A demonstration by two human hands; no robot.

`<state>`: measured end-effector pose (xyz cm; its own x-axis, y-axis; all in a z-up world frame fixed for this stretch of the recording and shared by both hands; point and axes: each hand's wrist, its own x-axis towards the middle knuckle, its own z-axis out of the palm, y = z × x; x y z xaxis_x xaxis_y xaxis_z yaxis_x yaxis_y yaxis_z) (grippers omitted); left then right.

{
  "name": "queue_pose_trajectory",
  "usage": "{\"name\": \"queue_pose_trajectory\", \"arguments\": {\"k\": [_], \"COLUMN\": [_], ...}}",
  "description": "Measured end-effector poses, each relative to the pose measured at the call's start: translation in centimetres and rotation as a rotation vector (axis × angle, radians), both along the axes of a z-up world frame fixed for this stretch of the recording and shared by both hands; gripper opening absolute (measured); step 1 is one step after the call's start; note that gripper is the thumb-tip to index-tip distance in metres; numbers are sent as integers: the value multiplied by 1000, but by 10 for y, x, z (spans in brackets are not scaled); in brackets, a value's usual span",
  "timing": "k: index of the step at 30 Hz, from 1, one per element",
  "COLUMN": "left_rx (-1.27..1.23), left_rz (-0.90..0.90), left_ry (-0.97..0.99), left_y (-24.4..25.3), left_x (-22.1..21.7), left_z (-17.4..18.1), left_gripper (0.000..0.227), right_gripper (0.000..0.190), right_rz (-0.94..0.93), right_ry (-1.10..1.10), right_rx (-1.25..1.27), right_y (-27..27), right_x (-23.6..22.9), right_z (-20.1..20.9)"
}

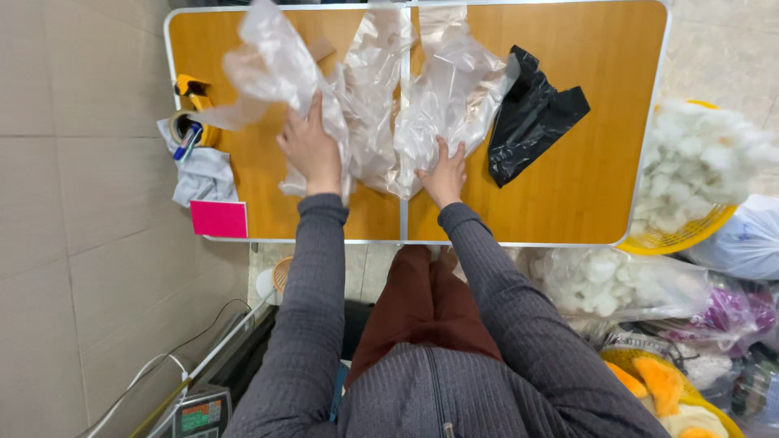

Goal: The person sits on a low stool and repeatedly transfers white cotton-like material from a yellow basket into a clear plastic bag held on their lap. They briefly stand to retrieve a new bag from a blue basket and return to continue stuffing.

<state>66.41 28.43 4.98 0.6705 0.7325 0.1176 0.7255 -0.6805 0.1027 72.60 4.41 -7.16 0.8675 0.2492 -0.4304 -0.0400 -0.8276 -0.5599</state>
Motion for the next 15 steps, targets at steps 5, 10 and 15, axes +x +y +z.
{"name": "queue_pose_trajectory", "arguments": {"k": [5,10,15], "left_rx": [-32,-147,-369], "left_rz": [-137,-143,-45], "left_ry": [273,364,212], "left_y": [-14,-7,0], "left_x": [62,57,49], "left_z": [-76,-144,-165], "left_gripper": [105,52,36], "right_gripper": [91,100,146], "right_rz": [89,163,-495], "right_ry": [-36,-23,76], "right_rx": [-12,-249,-14], "right_y": [-16,-38,-69], "right_x": [-13,-12,46], "right_z": [-31,-24,-30]}}
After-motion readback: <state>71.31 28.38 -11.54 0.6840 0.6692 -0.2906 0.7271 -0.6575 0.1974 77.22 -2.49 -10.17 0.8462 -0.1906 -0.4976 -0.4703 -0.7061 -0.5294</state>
